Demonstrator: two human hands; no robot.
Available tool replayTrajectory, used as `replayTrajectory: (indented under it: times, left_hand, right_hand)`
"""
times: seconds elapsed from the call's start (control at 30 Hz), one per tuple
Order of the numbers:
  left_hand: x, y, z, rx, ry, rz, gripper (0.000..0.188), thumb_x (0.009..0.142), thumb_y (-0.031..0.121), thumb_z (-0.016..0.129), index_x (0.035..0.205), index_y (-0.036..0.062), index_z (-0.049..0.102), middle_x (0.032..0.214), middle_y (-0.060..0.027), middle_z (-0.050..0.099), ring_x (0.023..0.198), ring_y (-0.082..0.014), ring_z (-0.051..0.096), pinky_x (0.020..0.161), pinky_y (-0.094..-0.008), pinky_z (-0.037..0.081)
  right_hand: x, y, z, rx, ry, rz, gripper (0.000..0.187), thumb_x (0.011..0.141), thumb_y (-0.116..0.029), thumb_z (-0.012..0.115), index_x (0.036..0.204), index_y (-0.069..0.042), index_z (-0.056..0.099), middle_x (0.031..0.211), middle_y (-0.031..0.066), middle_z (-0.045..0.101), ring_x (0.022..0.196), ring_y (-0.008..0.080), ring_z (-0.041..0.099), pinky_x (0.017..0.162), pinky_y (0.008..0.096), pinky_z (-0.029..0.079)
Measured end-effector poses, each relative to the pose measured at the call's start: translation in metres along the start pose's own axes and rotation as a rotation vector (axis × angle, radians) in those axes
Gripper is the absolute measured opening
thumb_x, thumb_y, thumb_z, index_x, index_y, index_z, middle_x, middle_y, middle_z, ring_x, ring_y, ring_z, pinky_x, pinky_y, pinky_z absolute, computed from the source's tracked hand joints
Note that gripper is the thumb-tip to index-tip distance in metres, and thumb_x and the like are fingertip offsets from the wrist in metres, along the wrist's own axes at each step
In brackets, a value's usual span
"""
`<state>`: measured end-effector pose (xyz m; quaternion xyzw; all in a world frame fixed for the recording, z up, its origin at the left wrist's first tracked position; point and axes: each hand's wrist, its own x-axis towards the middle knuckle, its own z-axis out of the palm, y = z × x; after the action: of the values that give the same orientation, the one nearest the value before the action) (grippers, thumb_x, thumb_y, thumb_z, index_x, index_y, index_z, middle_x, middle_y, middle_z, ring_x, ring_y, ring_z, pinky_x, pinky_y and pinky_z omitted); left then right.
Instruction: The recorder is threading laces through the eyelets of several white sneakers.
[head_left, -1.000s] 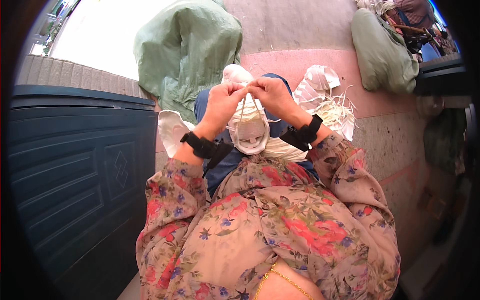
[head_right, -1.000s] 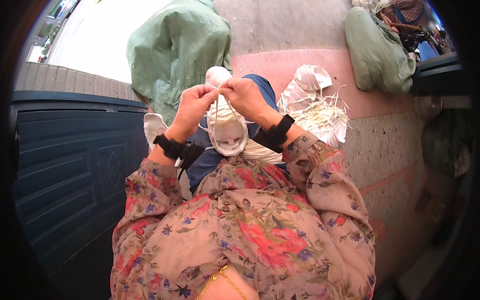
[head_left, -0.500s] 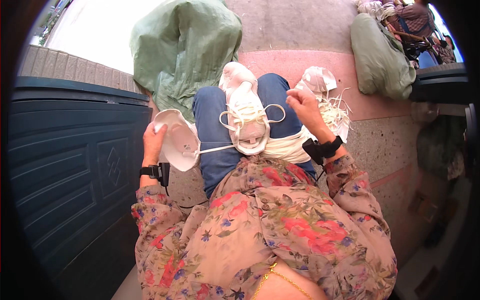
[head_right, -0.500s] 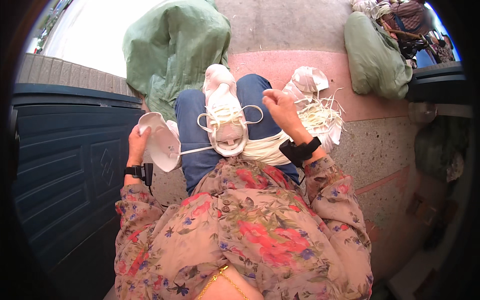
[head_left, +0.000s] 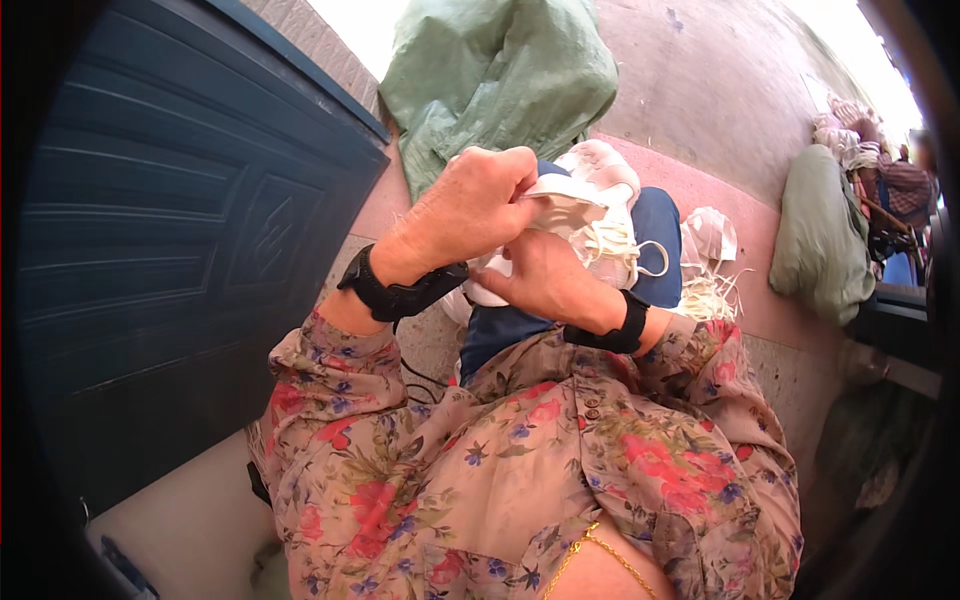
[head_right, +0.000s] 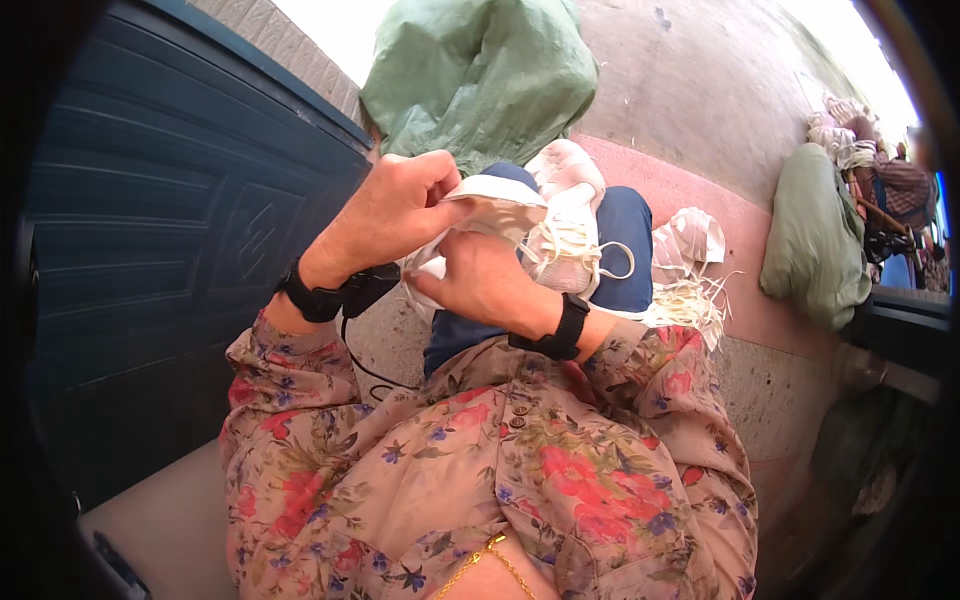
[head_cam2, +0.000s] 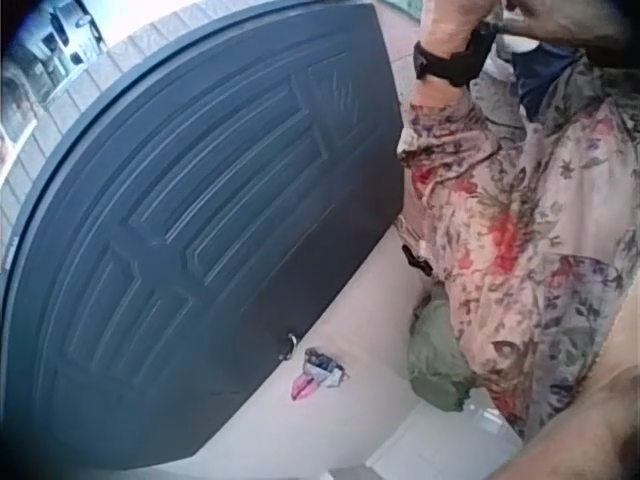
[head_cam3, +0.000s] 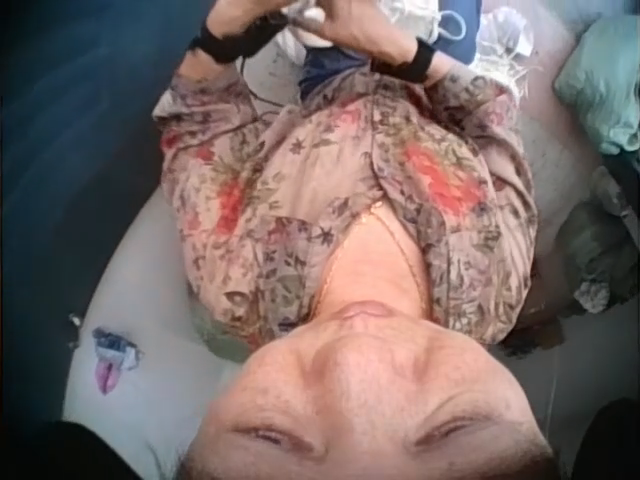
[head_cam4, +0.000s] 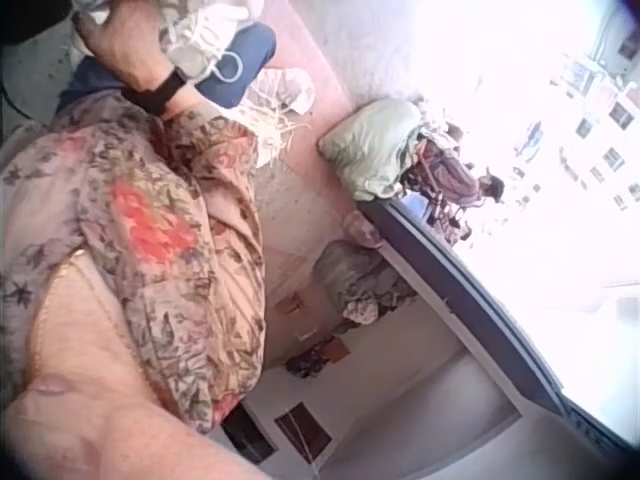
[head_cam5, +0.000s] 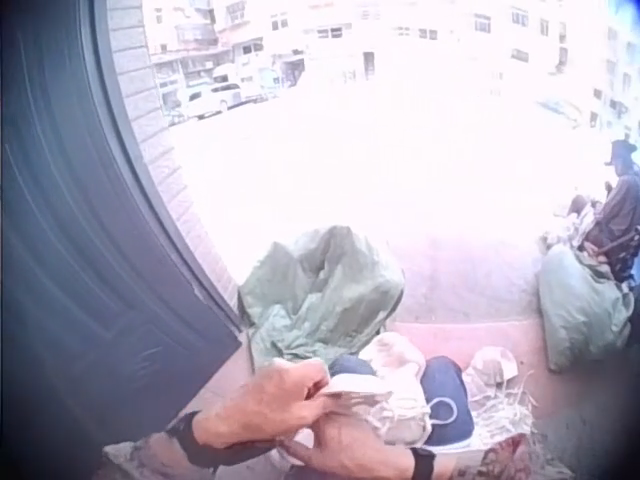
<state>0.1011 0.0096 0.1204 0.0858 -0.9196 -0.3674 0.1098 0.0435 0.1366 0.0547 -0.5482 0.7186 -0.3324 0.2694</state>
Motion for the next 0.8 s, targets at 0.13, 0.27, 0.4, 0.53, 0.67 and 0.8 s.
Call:
replayTrajectory:
  times: [0.13,0.27,0.4,0.53,0.67,0.8]
  left_hand:
    - [-0.017,-0.046,0.018,-0.765,-0.005,-0.209,0.013,0.084,0.012,0.059,0.089,0.0003,0.058,0.080,-0.0012,0.060,0.070,-0.0077,0.055,0.066,-0.0209,0.044]
    - [-0.078,-0.177,0.109,-0.909,0.187,-0.514,0.027,0.090,0.025,0.047,0.097,0.0035,0.062,0.090,-0.0020,0.061,0.081,-0.0075,0.051,0.070,-0.0227,0.039]
    - [-0.158,-0.203,0.188,-0.587,-0.177,-0.596,0.036,0.094,0.030,0.038,0.101,0.0027,0.060,0.089,-0.0072,0.064,0.084,-0.0151,0.057,0.073,-0.0287,0.045]
    - [-0.150,-0.198,0.113,-0.500,-0.216,-0.720,0.038,0.087,0.035,0.055,0.064,0.0060,0.062,0.055,0.0012,0.053,0.050,-0.0065,0.047,0.046,-0.0231,0.037]
    - [-0.069,-0.118,0.008,-0.287,0.025,-0.453,0.032,0.083,0.020,0.061,0.056,0.0030,0.057,0.050,0.0045,0.048,0.045,-0.0033,0.037,0.042,-0.0206,0.029]
    - [-0.047,-0.043,0.032,-0.351,-0.160,-0.308,0.016,0.080,0.014,0.063,0.085,0.0000,0.058,0.061,-0.0052,0.053,0.054,-0.0084,0.047,0.050,-0.0254,0.039]
  right_hand:
    - [-0.002,0.023,-0.008,-0.027,0.075,0.050,0.026,0.079,-0.018,0.046,0.068,0.004,0.056,0.071,0.0250,0.058,0.063,0.0398,0.057,0.057,0.0464,0.044]
    - [-0.018,0.054,-0.021,0.645,0.288,0.242,0.025,0.080,-0.015,0.045,0.068,0.006,0.054,0.063,0.0107,0.056,0.058,0.0182,0.053,0.056,0.0332,0.042]
    - [-0.056,0.069,-0.045,1.271,0.168,0.533,0.028,0.090,-0.016,0.042,0.112,-0.001,0.050,0.108,0.0085,0.055,0.096,0.0172,0.056,0.084,0.0351,0.047]
    - [-0.091,0.093,-0.052,1.505,0.247,0.448,0.034,0.094,-0.019,0.039,0.123,-0.001,0.041,0.118,0.0089,0.052,0.106,0.0207,0.053,0.089,0.0388,0.044]
    - [-0.102,0.124,-0.026,1.736,0.327,0.369,0.038,0.096,-0.025,0.032,0.127,-0.002,0.036,0.123,0.0100,0.049,0.110,0.0222,0.051,0.093,0.0408,0.041]
    - [-0.097,0.154,-0.011,1.718,0.526,0.496,0.040,0.097,-0.027,0.029,0.125,-0.001,0.038,0.123,0.0123,0.049,0.109,0.0232,0.051,0.093,0.0389,0.041]
